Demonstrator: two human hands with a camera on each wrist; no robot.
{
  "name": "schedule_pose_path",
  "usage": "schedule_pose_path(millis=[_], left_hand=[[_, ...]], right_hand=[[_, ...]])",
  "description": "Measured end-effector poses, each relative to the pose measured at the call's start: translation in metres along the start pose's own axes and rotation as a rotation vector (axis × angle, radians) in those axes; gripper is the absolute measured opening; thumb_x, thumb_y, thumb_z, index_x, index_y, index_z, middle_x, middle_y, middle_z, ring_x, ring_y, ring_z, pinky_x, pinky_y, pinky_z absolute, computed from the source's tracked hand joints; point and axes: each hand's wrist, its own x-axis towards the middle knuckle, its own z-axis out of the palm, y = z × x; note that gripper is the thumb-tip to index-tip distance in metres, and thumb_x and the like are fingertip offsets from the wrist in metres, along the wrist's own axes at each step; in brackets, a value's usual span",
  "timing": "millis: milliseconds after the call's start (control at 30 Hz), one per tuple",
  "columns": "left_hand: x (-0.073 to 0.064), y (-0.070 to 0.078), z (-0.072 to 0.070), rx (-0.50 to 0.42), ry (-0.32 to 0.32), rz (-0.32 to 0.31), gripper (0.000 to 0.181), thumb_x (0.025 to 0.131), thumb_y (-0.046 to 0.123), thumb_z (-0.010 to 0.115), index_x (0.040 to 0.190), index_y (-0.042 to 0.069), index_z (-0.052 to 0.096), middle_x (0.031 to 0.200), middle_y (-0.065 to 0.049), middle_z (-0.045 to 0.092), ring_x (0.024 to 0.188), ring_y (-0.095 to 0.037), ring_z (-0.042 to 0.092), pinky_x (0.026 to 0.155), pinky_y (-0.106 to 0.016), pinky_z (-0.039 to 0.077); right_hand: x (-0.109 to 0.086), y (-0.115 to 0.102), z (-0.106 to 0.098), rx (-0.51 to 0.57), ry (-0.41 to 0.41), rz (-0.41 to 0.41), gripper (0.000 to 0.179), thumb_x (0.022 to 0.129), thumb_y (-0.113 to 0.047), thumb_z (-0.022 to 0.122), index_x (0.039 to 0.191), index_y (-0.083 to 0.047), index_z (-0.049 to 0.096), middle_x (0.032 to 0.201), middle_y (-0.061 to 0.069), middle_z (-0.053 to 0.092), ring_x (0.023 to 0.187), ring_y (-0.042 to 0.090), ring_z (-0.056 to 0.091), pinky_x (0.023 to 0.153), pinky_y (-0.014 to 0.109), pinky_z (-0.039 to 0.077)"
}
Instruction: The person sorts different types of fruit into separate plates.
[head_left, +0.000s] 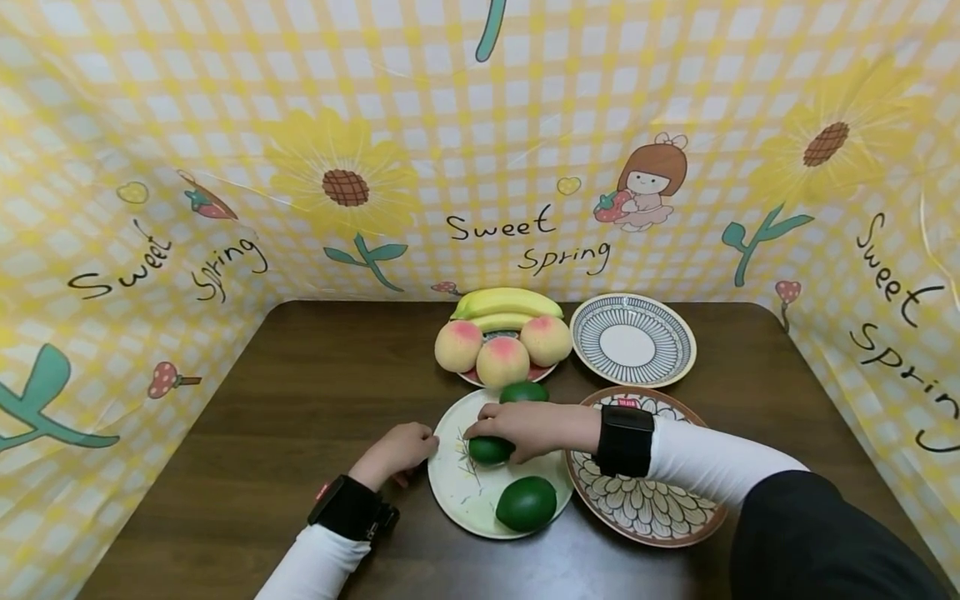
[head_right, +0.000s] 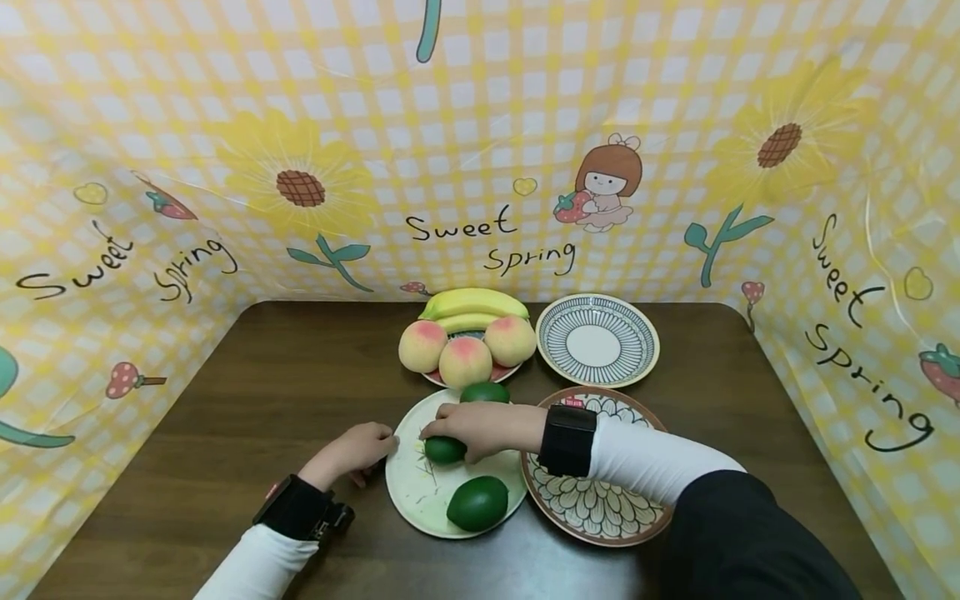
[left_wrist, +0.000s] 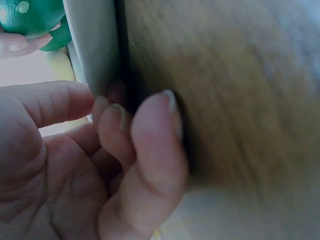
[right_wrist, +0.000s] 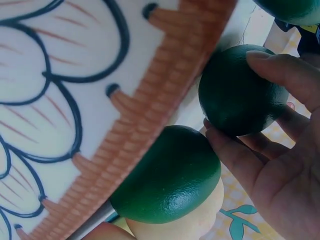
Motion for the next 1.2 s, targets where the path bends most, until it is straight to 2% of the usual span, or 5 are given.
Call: schedule_pose_path(millis=[333, 567, 733, 967, 1200], left_hand=[[0.002, 0.001, 0.000, 0.002, -0.015, 0.009, 0.026, 0.100, 0.019, 0.045, 0.085, 0.006, 0.061, 0.066, -0.006, 0.047, 0.056, -0.019, 0.049, 0.045, -0.033, 0.051], [0.002, 0.002, -0.001, -0.012, -0.024, 0.027, 0.026, 0.101, 0.020, 0.045, 0.089, 0.005, 0.061, 0.068, -0.007, 0.048, 0.057, -0.020, 0.050, 0.047, -0.033, 0.052], [0.004, 0.000, 0.000, -0.006, -0.019, 0.023, 0.027, 0.101, 0.020, 0.044, 0.084, 0.005, 0.059, 0.066, -0.006, 0.047, 0.056, -0.019, 0.049, 0.047, -0.032, 0.052], [0.009, 0.003, 0.004, -0.003, -0.032, 0.051, 0.030, 0.101, 0.020, 0.044, 0.077, 0.006, 0.054, 0.065, -0.006, 0.046, 0.055, -0.019, 0.048, 0.046, -0.033, 0.052], [0.007, 0.000, 0.000, -0.004, -0.033, 0.060, 0.028, 0.101, 0.021, 0.044, 0.083, 0.004, 0.056, 0.067, -0.008, 0.048, 0.058, -0.020, 0.050, 0.049, -0.033, 0.054]], right_hand=[[-0.011, 0.000, -0.002, 0.059, 0.042, 0.022, 0.072, 0.080, -0.009, 0.078, 0.145, -0.016, 0.048, 0.138, 0.010, 0.053, 0.124, 0.019, 0.053, 0.101, 0.029, 0.048], [-0.060, 0.012, -0.010, 0.109, 0.233, 0.089, 0.053, 0.087, -0.011, 0.070, 0.138, -0.009, 0.055, 0.136, 0.015, 0.056, 0.121, 0.026, 0.058, 0.098, 0.037, 0.052], [-0.115, 0.026, -0.004, 0.204, 0.340, 0.257, 0.046, 0.093, -0.015, 0.065, 0.137, -0.007, 0.055, 0.136, 0.014, 0.058, 0.118, 0.028, 0.061, 0.097, 0.043, 0.053], [-0.197, 0.040, 0.029, 0.353, 0.475, 0.608, 0.054, 0.096, -0.017, 0.063, 0.143, 0.001, 0.045, 0.142, 0.025, 0.049, 0.133, 0.043, 0.047, 0.106, 0.059, 0.042], [-0.232, 0.052, 0.064, 0.722, 0.498, 0.886, 0.075, 0.102, -0.032, 0.051, 0.152, 0.011, 0.015, 0.150, 0.041, 0.026, 0.135, 0.057, 0.034, 0.105, 0.063, 0.041]])
